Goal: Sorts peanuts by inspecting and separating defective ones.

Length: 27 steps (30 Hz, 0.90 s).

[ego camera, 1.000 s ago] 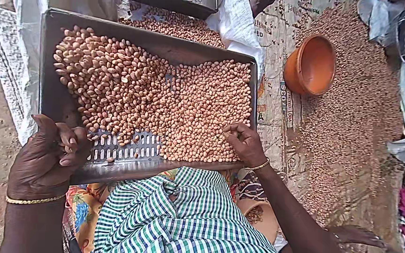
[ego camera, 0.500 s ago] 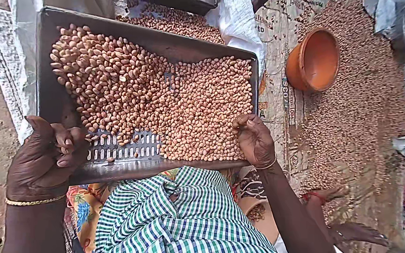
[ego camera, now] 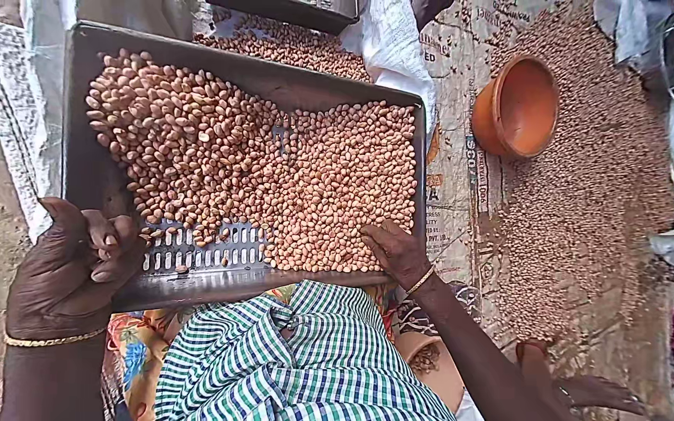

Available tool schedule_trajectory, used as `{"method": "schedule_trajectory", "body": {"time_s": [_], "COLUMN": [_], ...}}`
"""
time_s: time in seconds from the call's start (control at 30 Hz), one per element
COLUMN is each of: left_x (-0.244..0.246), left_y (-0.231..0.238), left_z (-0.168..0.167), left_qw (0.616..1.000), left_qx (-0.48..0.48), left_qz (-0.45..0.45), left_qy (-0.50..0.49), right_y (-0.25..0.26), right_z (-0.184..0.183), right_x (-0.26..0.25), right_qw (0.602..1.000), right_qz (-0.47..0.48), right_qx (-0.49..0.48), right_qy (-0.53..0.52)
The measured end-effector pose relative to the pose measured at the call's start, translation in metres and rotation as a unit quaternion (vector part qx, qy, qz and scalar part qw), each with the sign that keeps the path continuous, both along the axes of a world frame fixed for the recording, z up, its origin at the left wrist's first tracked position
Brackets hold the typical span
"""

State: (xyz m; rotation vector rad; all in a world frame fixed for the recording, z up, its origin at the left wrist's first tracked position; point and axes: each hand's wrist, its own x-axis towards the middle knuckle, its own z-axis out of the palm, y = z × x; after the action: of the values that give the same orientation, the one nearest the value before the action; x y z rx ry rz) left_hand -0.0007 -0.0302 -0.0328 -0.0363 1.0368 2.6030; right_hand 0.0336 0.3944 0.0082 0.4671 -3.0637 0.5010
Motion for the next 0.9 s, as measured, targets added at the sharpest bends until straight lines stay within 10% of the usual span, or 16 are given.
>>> {"method": "schedule_trajectory", "body": {"time_s": [0.17, 0.3, 0.4, 0.53, 0.9], "left_x": [0.000, 0.002, -0.004, -0.006, -0.002], "left_y": [0.007, 0.015, 0.020, 0.024, 0.020], "left_z": [0.008, 0.018, 0.024, 0.030, 0.026], "left_qw": [0.999, 0.999, 0.991, 0.971, 0.990], "left_qx": [-0.021, -0.043, -0.061, -0.064, 0.024], "left_qz": [0.022, 0.022, -0.110, -0.197, -0.077], "left_qy": [-0.008, -0.024, -0.042, -0.115, -0.113], "right_y": [0.000, -0.030, -0.119, -0.182, -0.091], "right_z": [0.008, 0.042, 0.055, 0.034, -0.030], "right_x": [-0.005, -0.023, -0.036, -0.051, -0.066], "right_qw": [1.000, 0.954, 0.908, 0.929, 0.989], "right_qz": [0.007, -0.069, 0.042, 0.167, 0.135], "right_qx": [-0.005, -0.290, -0.410, -0.326, -0.038], "right_qy": [-0.026, 0.010, 0.074, 0.060, 0.046]}}
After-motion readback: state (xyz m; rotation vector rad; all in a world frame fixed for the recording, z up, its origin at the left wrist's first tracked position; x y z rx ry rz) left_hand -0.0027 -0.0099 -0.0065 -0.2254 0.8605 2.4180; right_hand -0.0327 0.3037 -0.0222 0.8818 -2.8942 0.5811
